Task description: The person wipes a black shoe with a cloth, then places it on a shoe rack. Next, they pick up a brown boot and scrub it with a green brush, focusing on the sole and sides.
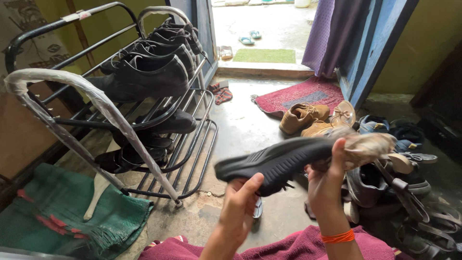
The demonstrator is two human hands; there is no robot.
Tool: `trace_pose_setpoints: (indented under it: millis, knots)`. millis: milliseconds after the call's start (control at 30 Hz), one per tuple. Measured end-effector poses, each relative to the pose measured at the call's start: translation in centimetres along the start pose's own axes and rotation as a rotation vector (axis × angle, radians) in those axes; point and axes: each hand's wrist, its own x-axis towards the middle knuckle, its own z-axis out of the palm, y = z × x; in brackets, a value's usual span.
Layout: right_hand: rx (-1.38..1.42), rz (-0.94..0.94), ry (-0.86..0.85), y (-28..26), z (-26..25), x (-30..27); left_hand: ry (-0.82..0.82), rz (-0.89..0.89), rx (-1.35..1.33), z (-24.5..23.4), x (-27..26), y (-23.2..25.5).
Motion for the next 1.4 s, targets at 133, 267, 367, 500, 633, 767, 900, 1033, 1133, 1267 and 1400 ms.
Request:
trace_pose_setpoints:
  millis: [133, 267, 367, 500, 633, 767, 900, 1033, 1133, 1267, 1400]
  knots:
    - [-0.111, -0.369, -0.064, -0.9, 2.3, 0.4, 0.093, -0.203, -0.398, 2.8, -1.0, -0.4]
    - [-0.816, -0.515, -0.121, -1.5, 3.1, -0.6, 0.009, -0.126, -0.522, 2.6, -0.9, -1.1]
    - [-1.253, -0.582, -0.182, -3.7, 3.1, -1.8, 0.134, -0.111, -0.457, 1.2, -0.1, -1.5]
    - [-1.335, -0.363, -0.245, -4.6, 3.7, -3.4, 0.282, 0.02, -0.281, 0.0, 0.0, -3.0]
    - [-0.718, -0.299, -0.852, -4.8, 3.2, -4.4, 0.014, 0.086, -0.183, -0.1, -0.5, -2.6]
    - [-1.182, -0.849, -0.643, 0.0, 4.9, -7.3, -0.099, -0.011, -0.176, 0.9, -0.7, -1.2]
    - [-1.237, -1.065, -0.635, 1.1, 5.3, -5.7, -0.255, 0.015, -0.241, -1.1, -1.0, -0.4]
    - [-1.165, -1.03, -0.39, 0.7, 5.6, -0.5, -0.175, -0.051, -0.201, -1.9, -1.3, -0.5]
    - [-0.932, -0.642, -0.342, 1.0, 6.0, 0.0, -0.176, -0.058, -0.25, -2.0, -1.5, -1.2]
    - [-1.042, -0.863, -0.544, 1.9, 5.1, -7.6, -0.262, -0.019, -0.221, -3.6, 0.2, -0.2]
    - [-1.059, -1.135, -0.515, 1.7, 5.5, -4.3, -0.26, -0.067, -0.116, -3.1, -0.7, -0.2]
